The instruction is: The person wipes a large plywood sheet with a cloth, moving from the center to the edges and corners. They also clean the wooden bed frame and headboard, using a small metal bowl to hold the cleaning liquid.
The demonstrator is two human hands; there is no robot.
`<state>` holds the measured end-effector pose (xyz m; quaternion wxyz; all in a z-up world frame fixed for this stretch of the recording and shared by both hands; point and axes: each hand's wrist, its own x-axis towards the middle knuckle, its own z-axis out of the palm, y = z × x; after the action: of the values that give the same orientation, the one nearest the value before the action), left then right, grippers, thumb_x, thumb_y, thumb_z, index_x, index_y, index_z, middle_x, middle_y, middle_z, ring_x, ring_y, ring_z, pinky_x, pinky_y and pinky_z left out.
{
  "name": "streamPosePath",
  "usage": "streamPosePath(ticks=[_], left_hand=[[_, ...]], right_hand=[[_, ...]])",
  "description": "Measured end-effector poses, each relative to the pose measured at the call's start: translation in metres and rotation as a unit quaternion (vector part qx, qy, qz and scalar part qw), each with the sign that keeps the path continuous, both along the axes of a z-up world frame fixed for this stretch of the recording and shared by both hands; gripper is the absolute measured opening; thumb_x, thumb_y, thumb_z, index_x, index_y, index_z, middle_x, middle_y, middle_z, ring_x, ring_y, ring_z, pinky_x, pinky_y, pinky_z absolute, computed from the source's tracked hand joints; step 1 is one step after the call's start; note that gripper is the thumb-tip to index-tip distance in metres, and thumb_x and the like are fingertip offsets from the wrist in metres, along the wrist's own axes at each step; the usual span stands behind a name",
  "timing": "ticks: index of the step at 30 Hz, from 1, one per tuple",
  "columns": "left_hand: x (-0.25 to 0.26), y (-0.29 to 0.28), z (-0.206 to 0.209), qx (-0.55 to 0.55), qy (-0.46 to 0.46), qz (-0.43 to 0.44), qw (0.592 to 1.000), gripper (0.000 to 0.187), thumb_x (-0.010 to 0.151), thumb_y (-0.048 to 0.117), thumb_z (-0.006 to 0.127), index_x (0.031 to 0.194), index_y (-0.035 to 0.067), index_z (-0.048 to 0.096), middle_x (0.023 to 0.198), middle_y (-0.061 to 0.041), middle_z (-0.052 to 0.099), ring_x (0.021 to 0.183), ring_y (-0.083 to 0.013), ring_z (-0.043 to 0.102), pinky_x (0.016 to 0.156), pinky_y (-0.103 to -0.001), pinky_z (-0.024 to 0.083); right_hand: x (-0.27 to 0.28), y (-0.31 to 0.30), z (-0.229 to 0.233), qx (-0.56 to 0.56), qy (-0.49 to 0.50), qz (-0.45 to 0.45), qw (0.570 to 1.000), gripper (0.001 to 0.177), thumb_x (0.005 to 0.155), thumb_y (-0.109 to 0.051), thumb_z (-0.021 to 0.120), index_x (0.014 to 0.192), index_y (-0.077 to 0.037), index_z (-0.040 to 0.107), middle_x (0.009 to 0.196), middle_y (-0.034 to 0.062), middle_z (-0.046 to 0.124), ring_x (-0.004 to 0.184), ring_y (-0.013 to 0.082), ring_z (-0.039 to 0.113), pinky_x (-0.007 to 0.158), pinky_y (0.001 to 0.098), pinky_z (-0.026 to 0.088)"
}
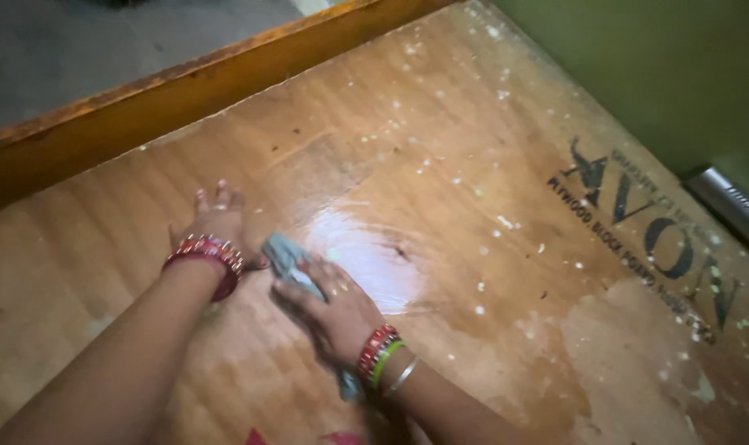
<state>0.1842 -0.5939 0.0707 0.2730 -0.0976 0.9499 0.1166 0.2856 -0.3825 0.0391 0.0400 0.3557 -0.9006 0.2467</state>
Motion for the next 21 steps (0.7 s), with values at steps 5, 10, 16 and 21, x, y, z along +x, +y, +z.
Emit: streamPosePath(ticks=[5, 10, 16, 21], left_hand=[[0.045, 0.041, -0.009, -0.111, 0.083, -0.073, 0.988, 0.102, 0.085, 0.036, 0.078, 0.163, 0.021, 0.014, 0.174, 0.002, -0.001, 0.159, -0.0192, 0.006, 0.117, -0.066, 0.024], [0.074, 0.117, 0.012, -0.090, 0.037, -0.117, 0.988, 0.098, 0.089, 0.044, 0.075, 0.162, 0.019, 0.014, 0.173, 0.001, -0.001, 0.159, -0.0188, 0.006, 0.122, -0.063, 0.020], [0.055, 0.256, -0.004, -0.007, 0.066, -0.250, 0.966, 0.106, 0.086, 0.049, 0.076, 0.163, 0.014, 0.012, 0.172, -0.002, 0.007, 0.159, -0.0207, 0.010, 0.125, -0.055, 0.022], [0.060, 0.379, -0.011, 0.003, 0.042, -0.340, 0.940, 0.110, 0.086, 0.052, 0.077, 0.163, 0.015, 0.008, 0.173, -0.003, 0.006, 0.159, -0.0241, 0.008, 0.126, -0.056, 0.020]], right_hand=[[0.010, 0.094, 0.001, 0.092, -0.024, -0.108, 0.990, 0.061, 0.085, -0.011, 0.064, 0.144, -0.024, 0.051, 0.149, 0.0227, 0.049, 0.134, 0.0443, 0.048, 0.114, 0.0569, 0.034], [0.032, 0.217, -0.002, 0.104, -0.008, -0.265, 0.959, 0.059, 0.090, -0.026, 0.063, 0.146, -0.024, 0.046, 0.147, 0.0180, 0.049, 0.132, 0.0406, 0.049, 0.115, 0.0619, 0.024], [0.106, 0.358, -0.018, 0.126, 0.006, -0.395, 0.910, 0.058, 0.094, -0.028, 0.057, 0.150, -0.024, 0.043, 0.150, 0.0172, 0.048, 0.138, 0.0378, 0.045, 0.116, 0.0642, 0.017], [0.173, 0.482, -0.044, 0.238, 0.024, -0.528, 0.815, 0.064, 0.093, -0.034, 0.055, 0.153, -0.026, 0.036, 0.149, 0.0138, 0.049, 0.141, 0.0336, 0.043, 0.120, 0.0611, 0.019]])
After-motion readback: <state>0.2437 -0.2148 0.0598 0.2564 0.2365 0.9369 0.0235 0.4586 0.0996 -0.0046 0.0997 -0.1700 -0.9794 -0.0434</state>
